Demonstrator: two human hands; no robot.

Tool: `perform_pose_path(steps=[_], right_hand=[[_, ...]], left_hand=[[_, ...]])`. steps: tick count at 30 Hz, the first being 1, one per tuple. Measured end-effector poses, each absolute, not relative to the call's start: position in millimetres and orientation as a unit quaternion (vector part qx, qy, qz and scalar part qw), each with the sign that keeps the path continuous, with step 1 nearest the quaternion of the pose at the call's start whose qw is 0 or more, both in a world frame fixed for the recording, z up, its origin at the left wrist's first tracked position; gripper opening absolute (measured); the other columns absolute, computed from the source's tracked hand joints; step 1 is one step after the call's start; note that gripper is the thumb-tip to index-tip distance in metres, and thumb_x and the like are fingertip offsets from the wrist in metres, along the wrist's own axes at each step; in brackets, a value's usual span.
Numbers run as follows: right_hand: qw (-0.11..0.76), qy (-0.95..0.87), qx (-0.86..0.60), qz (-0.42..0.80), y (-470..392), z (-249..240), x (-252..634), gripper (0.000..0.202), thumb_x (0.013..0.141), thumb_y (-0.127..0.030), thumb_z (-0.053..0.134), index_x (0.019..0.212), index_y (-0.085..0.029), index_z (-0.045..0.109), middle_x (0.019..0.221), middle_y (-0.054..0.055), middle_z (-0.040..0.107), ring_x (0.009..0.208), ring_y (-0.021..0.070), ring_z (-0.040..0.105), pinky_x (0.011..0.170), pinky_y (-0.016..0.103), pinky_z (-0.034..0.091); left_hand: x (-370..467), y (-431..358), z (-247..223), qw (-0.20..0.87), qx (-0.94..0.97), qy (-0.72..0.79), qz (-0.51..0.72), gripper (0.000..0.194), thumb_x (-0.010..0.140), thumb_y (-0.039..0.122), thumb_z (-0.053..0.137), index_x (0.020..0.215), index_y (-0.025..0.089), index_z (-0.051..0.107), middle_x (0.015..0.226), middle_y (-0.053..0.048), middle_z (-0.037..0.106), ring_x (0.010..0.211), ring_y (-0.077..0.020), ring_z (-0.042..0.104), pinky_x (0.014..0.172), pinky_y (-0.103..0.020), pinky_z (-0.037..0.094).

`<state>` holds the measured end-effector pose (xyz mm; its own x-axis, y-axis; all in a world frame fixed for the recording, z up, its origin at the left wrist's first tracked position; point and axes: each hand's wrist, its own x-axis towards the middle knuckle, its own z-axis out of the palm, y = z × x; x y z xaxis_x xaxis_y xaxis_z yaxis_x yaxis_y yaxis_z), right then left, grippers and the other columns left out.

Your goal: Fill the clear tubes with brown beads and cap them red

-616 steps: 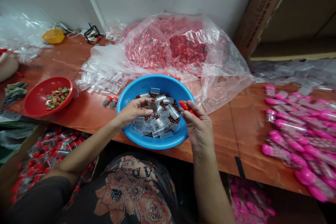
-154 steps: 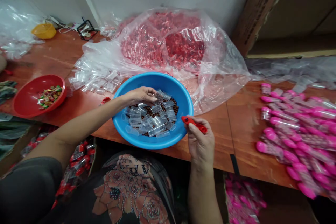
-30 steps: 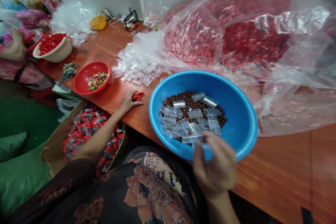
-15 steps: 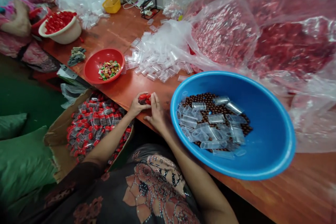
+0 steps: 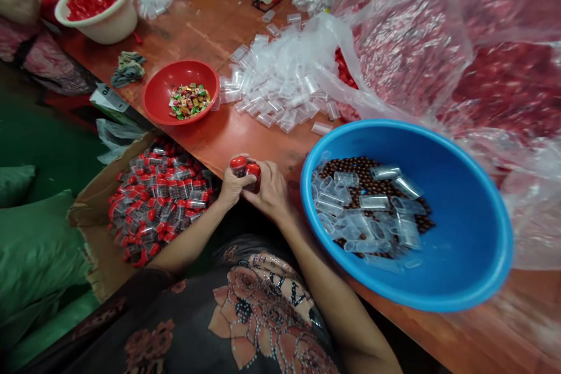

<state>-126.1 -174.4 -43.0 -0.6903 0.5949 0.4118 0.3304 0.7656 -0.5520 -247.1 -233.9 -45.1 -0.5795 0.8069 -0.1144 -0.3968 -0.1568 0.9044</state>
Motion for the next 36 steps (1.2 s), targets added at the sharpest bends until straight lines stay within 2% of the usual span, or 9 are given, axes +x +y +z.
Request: perform_pose_path(steps=[5,13,16,21,25,28,30,33,36], right_hand=[[0.289,-0.907,-0.26,0.163,-175.1,-40.6,-119.9,0.055,0.081,-0.049,0.066,0.122,-0.016,0.051,0.105,0.012,0.06,0.097,0.0278,0.058,0.084,0.04,0.049],[0.289,-0.926,-0.235,0.053,-181.5,-38.4,-109.4,0.045,0.086,-0.057,0.057,0.1,-0.014,0.059,0.085,0.01,0.059,0.079,0.0243,0.052,0.07,0.035,0.037],[0.304,-0.924,-0.222,0.073,-186.7,-35.3,-108.5,0.052,0.086,-0.061,0.056,0.104,-0.012,0.059,0.087,0.011,0.061,0.082,0.0249,0.054,0.072,0.035,0.038],[0.295,-0.929,-0.204,0.092,-192.2,-33.1,-104.6,0.066,0.084,-0.066,0.055,0.117,-0.01,0.058,0.095,0.014,0.064,0.088,0.0265,0.057,0.076,0.037,0.04],[0.276,-0.933,-0.201,0.119,-194.8,-32.1,-101.4,0.069,0.082,-0.065,0.058,0.122,-0.009,0.056,0.098,0.016,0.065,0.091,0.0286,0.058,0.08,0.039,0.041],[0.255,-0.929,-0.208,0.168,-197.0,-28.9,-102.1,0.074,0.084,-0.061,0.06,0.135,-0.009,0.048,0.112,0.018,0.064,0.104,0.0317,0.059,0.089,0.044,0.043],[0.22,-0.928,-0.215,0.211,-198.7,-25.6,-101.7,0.087,0.083,-0.062,0.061,0.148,-0.011,0.034,0.127,0.021,0.059,0.117,0.0349,0.056,0.094,0.048,0.045],[0.165,-0.917,-0.229,0.281,-203.1,-20.4,-93.5,0.096,0.085,-0.059,0.061,0.157,-0.017,0.015,0.142,0.022,0.047,0.129,0.0377,0.051,0.097,0.052,0.048],[0.124,-0.9,-0.21,0.361,-211.3,-16.3,-73.7,0.071,0.093,-0.045,0.055,0.155,-0.024,0.028,0.138,0.016,0.054,0.126,0.0324,0.056,0.1,0.049,0.05]], left_hand=[[-231.7,-237.0,-31.8,0.443,0.112,0.501,0.735,0.054,0.074,0.061,0.074,0.105,0.018,0.064,0.089,-0.002,0.067,0.075,-0.0125,0.064,0.074,-0.026,0.052],[-223.3,-247.8,-18.8,0.452,0.105,0.538,0.704,0.048,0.074,0.055,0.075,0.102,0.017,0.066,0.088,-0.001,0.067,0.069,-0.0104,0.062,0.066,-0.023,0.052],[-222.0,-251.2,-12.8,0.469,0.093,0.55,0.685,0.043,0.073,0.049,0.077,0.099,0.016,0.065,0.084,0.0,0.066,0.064,-0.0095,0.062,0.061,-0.022,0.051],[-218.6,-255.4,-0.9,0.505,0.083,0.543,0.665,0.037,0.074,0.039,0.069,0.103,0.02,0.059,0.071,0.004,0.059,0.044,-0.0096,0.053,0.038,-0.021,0.042],[-213.7,-257.7,5.4,0.513,0.098,0.538,0.662,0.036,0.074,0.036,0.067,0.104,0.019,0.058,0.07,0.004,0.058,0.043,-0.0099,0.053,0.035,-0.021,0.04],[-216.6,-259.7,4.2,0.513,0.101,0.537,0.662,0.042,0.075,0.041,0.067,0.109,0.019,0.057,0.071,0.004,0.058,0.046,-0.0107,0.056,0.038,-0.021,0.044],[-228.7,-263.7,-1.0,0.485,0.108,0.55,0.671,0.046,0.077,0.046,0.066,0.113,0.019,0.056,0.076,0.002,0.06,0.052,-0.0115,0.06,0.043,-0.021,0.047],[-267.2,-280.6,-12.8,0.362,0.118,0.664,0.644,0.045,0.085,0.048,0.059,0.119,0.021,0.054,0.078,0.001,0.06,0.055,-0.0111,0.061,0.047,-0.021,0.048],[-317.8,-312.6,-19.8,0.204,0.109,0.841,0.488,0.037,0.093,0.044,0.047,0.121,0.021,0.053,0.083,-0.002,0.063,0.059,-0.0123,0.062,0.052,-0.023,0.051]])
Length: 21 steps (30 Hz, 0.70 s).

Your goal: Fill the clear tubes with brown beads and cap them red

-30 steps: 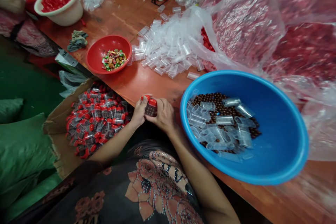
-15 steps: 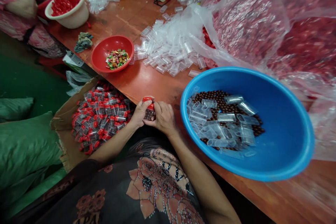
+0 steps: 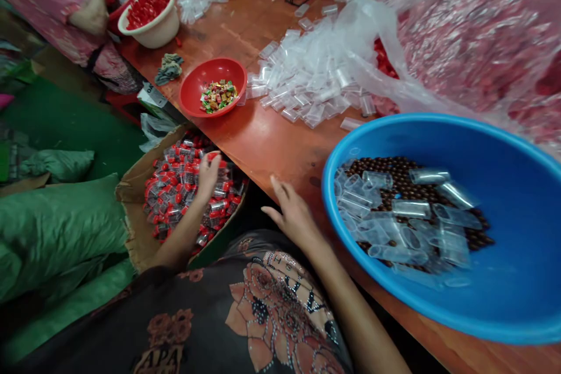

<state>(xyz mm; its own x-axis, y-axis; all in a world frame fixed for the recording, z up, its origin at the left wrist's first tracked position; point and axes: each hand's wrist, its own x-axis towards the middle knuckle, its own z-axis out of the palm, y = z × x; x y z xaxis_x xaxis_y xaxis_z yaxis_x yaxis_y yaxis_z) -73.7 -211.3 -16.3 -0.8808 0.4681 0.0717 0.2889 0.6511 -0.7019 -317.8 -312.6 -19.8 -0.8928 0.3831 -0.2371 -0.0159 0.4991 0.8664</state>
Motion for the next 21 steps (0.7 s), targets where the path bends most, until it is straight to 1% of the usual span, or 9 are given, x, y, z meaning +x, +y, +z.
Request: perform_pose_path(steps=[4,6,8,10,13,16,18,19,21], right_hand=[[0.068,-0.866,-0.179,0.462,-227.2,-10.5,-39.5,0.044,0.095,-0.034,0.055,0.139,-0.026,0.055,0.123,0.01,0.067,0.113,0.0247,0.065,0.099,0.044,0.053],[0.06,-0.839,-0.187,0.507,-234.4,-3.5,-23.2,0.04,0.096,-0.032,0.054,0.135,-0.026,0.059,0.125,0.01,0.067,0.115,0.0228,0.064,0.101,0.042,0.052],[0.062,-0.811,-0.204,0.545,-238.7,9.5,-7.4,0.039,0.098,-0.032,0.051,0.135,-0.026,0.059,0.128,0.009,0.067,0.118,0.0216,0.063,0.104,0.041,0.05],[0.07,-0.787,-0.215,0.575,-239.5,30.0,10.3,0.039,0.098,-0.032,0.049,0.136,-0.029,0.059,0.128,0.007,0.066,0.119,0.0204,0.063,0.104,0.039,0.05],[0.107,-0.76,-0.191,0.612,-234.4,69.7,45.8,0.043,0.097,-0.03,0.052,0.139,-0.036,0.055,0.121,0.004,0.069,0.11,0.0178,0.066,0.095,0.034,0.054],[0.21,-0.728,-0.17,0.63,-216.0,96.8,92.3,0.039,0.095,-0.026,0.058,0.133,-0.032,0.061,0.103,0.004,0.074,0.091,0.0161,0.07,0.079,0.03,0.056],[0.352,-0.681,-0.216,0.605,-190.9,96.3,124.5,0.019,0.096,-0.033,0.056,0.1,-0.027,0.073,0.074,0.002,0.07,0.068,0.0139,0.065,0.063,0.027,0.053],[0.431,-0.644,-0.276,0.568,-174.0,90.5,140.0,0.027,0.096,-0.038,0.053,0.081,-0.025,0.07,0.065,0.0,0.065,0.061,0.0128,0.061,0.058,0.026,0.05],[0.534,-0.572,-0.457,0.423,-133.4,71.0,168.6,0.035,0.096,-0.042,0.051,0.07,-0.021,0.061,0.057,-0.002,0.055,0.054,0.0106,0.053,0.057,0.025,0.047]], left_hand=[[-367.5,-354.5,-10.1,0.138,0.1,0.911,0.376,0.027,0.088,0.035,0.055,0.106,0.015,0.058,0.093,-0.008,0.064,0.084,-0.0229,0.065,0.069,-0.033,0.055],[-382.5,-364.1,-2.3,0.125,0.11,0.926,0.338,0.025,0.082,0.034,0.062,0.096,0.013,0.059,0.096,-0.012,0.064,0.104,-0.0326,0.06,0.085,-0.043,0.052],[-394.0,-360.8,2.8,0.103,0.132,0.94,0.297,0.032,0.078,0.035,0.067,0.098,0.012,0.059,0.105,-0.016,0.063,0.12,-0.0406,0.05,0.099,-0.056,0.042],[-397.9,-341.7,7.1,0.021,0.234,0.947,0.218,0.036,0.081,0.039,0.063,0.108,0.015,0.059,0.116,-0.015,0.062,0.124,-0.039,0.048,0.105,-0.06,0.036],[-372.8,-287.4,25.0,-0.058,0.4,0.875,0.266,0.032,0.089,0.041,0.055,0.117,0.027,0.059,0.121,-0.006,0.061,0.119,-0.0276,0.054,0.105,-0.05,0.042],[-307.3,-219.0,56.9,0.01,0.554,0.757,0.345,0.028,0.093,0.042,0.051,0.11,0.025,0.065,0.111,-0.005,0.064,0.105,-0.0216,0.061,0.098,-0.038,0.048],[-253.3,-175.0,73.9,0.128,0.672,0.653,0.325,0.026,0.093,0.039,0.05,0.101,0.024,0.069,0.105,-0.004,0.068,0.101,-0.0203,0.063,0.097,-0.035,0.048],[-226.9,-154.7,78.4,0.189,0.719,0.596,0.304,0.024,0.092,0.037,0.051,0.097,0.025,0.071,0.103,-0.004,0.07,0.1,-0.0199,0.063,0.095,-0.033,0.048],[-180.1,-118.7,78.1,0.258,0.729,0.568,0.283,0.014,0.084,0.034,0.062,0.086,0.025,0.073,0.094,-0.001,0.073,0.092,-0.0196,0.065,0.09,-0.031,0.049]])
